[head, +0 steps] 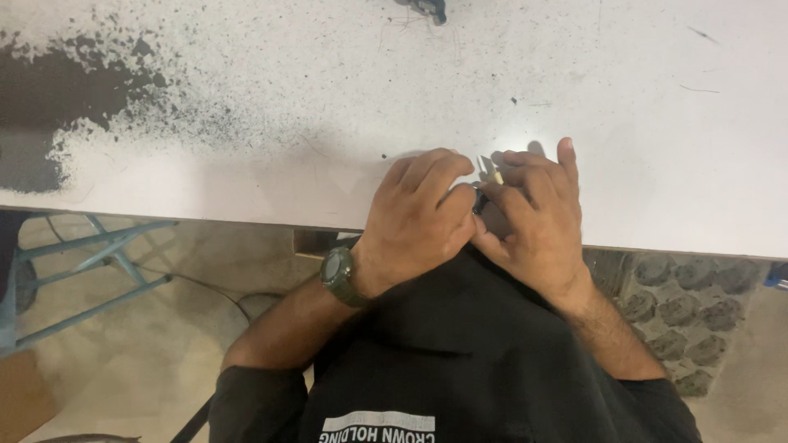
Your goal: The person sits at a white workbench assembling small black plastic and metal clutch components. They pick up parts one at a time, use a small hand tool to press and fit pieces together, set finished assemblies aside, and later work on larger clutch hub assemblies on the table.
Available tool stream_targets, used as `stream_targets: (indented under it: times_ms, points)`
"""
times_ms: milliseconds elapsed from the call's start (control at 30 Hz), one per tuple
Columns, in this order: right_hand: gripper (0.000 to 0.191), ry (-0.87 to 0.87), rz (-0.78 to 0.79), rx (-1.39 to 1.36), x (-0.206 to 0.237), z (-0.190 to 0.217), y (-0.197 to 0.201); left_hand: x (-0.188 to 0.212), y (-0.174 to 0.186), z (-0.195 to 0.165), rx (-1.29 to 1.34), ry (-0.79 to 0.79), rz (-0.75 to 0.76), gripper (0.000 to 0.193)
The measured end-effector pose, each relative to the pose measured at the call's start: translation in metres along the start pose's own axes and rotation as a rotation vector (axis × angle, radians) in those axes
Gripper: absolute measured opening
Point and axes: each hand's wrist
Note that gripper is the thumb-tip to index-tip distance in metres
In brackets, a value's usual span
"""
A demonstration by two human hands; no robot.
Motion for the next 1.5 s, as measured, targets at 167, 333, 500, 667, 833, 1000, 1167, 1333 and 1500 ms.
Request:
stream_targets:
  times_ms: [167,333,500,667,833,1000,1167,1333,1500]
  points:
    - [0.037,-0.043,-0.015,-0.007,-0.002,0.002,0.001,0.000,0.007,0.001,0.142,0.249,0.057,0.015]
    - [0.037,-0.067,0.010,-0.002,-0.004,0.009,0.004,0.006,0.005,-0.005,0.122,0.328,0.068,0.013]
    - [0.030,-0.028,-0.197,-0.119,0.012,0.020,0.003,0.006,0.003,-0.008,0.185,0.349,0.035,0.013]
    - [0.034,0.053,-0.248,-0.263,0.030,0.015,-0.018,0.005,0.004,-0.010,0.264,0.344,0.050,0.012]
    - [0.036,0.061,-0.226,-0.231,0.031,0.012,-0.022,0.008,0.002,-0.010,0.344,0.378,0.054,0.013]
    - [0.038,0.055,-0.212,-0.210,0.028,0.015,-0.021,0.010,0.001,-0.008,0.391,0.365,-0.012,0.013]
    - [0.041,0.080,-0.154,-0.150,0.031,0.006,-0.017,0.014,-0.002,-0.005,0.409,0.332,0.033,0.010]
    - [0.031,0.020,-0.256,0.046,0.012,-0.035,0.018,0.000,-0.001,0.024,0.163,0.174,0.062,0.013]
    - [0.024,-0.026,-0.395,0.006,0.012,-0.043,0.034,-0.056,0.008,0.107,-0.518,-0.074,-0.024,0.041]
Point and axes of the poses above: each hand's wrist, its own x-axis away from the middle knuckle, its own y-axis out of the back of the hand, z = x × y, and after that the axes turned 8 degrees about -x, right-handed
